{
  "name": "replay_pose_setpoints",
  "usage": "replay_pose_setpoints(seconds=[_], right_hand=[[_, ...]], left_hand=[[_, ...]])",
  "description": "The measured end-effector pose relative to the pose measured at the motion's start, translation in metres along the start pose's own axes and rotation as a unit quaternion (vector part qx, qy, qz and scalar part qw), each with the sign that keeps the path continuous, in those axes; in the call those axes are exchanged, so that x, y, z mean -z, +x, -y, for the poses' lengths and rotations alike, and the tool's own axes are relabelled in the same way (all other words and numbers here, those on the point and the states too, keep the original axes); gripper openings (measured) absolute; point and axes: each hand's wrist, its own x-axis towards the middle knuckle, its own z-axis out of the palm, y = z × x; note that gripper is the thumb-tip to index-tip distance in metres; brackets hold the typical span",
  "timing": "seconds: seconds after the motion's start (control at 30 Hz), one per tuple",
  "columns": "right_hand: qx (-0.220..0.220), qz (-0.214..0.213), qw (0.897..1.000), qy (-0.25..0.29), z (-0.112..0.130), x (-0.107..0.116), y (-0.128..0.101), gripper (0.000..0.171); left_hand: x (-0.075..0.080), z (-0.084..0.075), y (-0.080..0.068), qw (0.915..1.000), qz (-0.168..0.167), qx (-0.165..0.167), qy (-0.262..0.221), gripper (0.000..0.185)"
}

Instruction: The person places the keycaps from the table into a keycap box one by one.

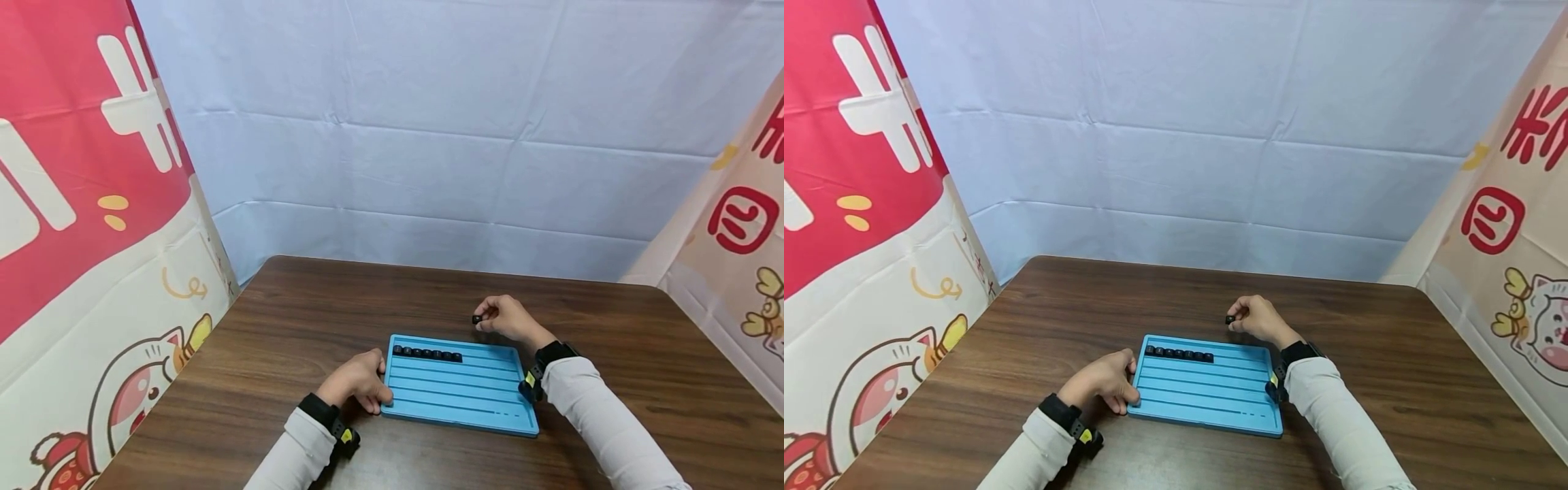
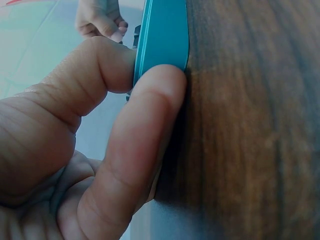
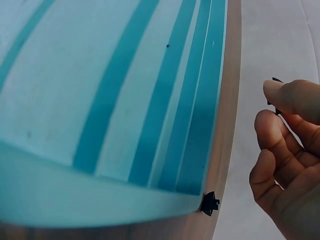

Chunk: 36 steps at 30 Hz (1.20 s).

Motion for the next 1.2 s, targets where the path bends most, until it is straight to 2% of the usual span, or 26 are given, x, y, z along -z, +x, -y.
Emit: replay_pose_setpoints(seconds=[0.33,0.57,0.73,0.87,1.2], right_hand=[[0.005,0.003,1.0,-0.005,0.0,0.0,0.0,0.015],[-0.002,0.025,1.0,0.004,0.005,-0.001,-0.005,0.014],[0.003,0.037,0.999,-0.014,0.009,-0.005,-0.01,0.014],[0.012,0.057,0.998,-0.031,0.012,-0.01,-0.012,0.013],[0.069,0.096,0.992,-0.053,0.016,-0.02,-0.016,0.012]], left_hand=[[0.0,0.0,-0.001,1.0,0.002,-0.002,0.001,0.039],[0.0,0.0,-0.002,1.0,0.004,-0.007,0.003,0.039],[0.0,-0.001,-0.002,1.0,0.004,-0.006,0.004,0.039],[0.0,-0.001,-0.003,1.0,0.003,-0.004,0.003,0.04],[0.0,0.0,-0.001,1.0,0.006,-0.006,0.004,0.039]])
